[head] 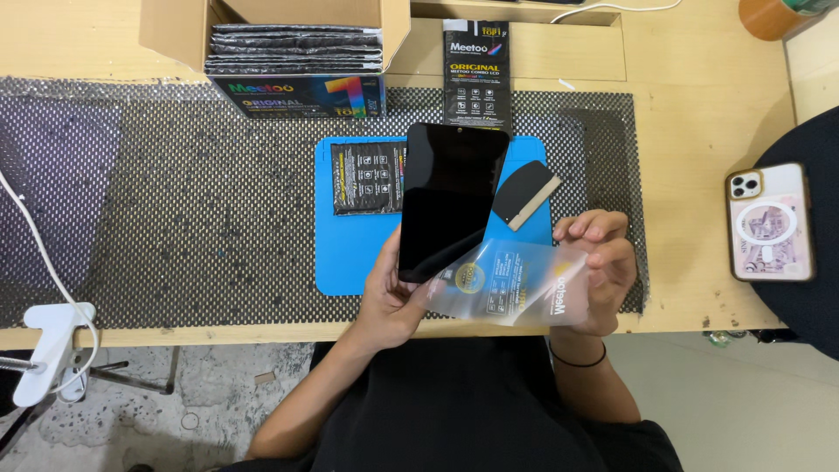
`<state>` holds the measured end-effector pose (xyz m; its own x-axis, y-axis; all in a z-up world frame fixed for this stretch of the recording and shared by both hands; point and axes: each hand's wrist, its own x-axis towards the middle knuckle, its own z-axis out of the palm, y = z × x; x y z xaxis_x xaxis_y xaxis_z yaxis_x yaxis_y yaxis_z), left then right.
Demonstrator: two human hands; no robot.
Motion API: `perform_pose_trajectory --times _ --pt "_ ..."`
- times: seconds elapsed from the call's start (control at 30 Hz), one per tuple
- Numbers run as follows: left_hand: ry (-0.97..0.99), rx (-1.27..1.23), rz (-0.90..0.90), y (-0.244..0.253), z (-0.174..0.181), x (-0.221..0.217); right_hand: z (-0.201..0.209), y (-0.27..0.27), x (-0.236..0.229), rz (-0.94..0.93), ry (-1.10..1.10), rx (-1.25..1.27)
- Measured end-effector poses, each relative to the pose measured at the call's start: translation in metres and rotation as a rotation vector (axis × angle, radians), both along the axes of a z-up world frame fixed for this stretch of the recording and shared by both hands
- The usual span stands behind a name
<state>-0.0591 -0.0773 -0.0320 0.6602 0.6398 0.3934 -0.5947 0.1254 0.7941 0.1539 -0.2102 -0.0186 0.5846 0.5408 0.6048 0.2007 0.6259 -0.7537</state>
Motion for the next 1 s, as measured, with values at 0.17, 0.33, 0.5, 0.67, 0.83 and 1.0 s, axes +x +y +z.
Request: perform_pose_trajectory --times 0.17,0.33,0.5,0.67,0.83,1.0 --pt "0.001 -0.002 -0.005 0.001 0.006 -0.001 0.000 0.000 0.000 -0.004 -0.005 -0.007" --pt "0.035 -0.054 0.003 0.002 0.008 -0.005 0.003 0.001 -0.004 -0.010 0.016 -0.008" --pt "0.054 -0.087 0.027 0.003 0.009 -0.005 -0.004 0.000 0.000 -0.004 0.015 -0.004" --pt "0.089 -0.089 0.071 0.004 0.005 -0.005 0.008 0.006 -0.008 -0.038 0.004 -0.006" --pt "0.140 -0.060 0.135 0.007 0.014 -0.001 0.023 0.018 -0.015 -0.155 -0.085 -0.032" --pt "0.206 -0.019 0.152 0.010 0.008 0.001 0.070 0.016 -0.024 -0.293 -0.384 -0.154"
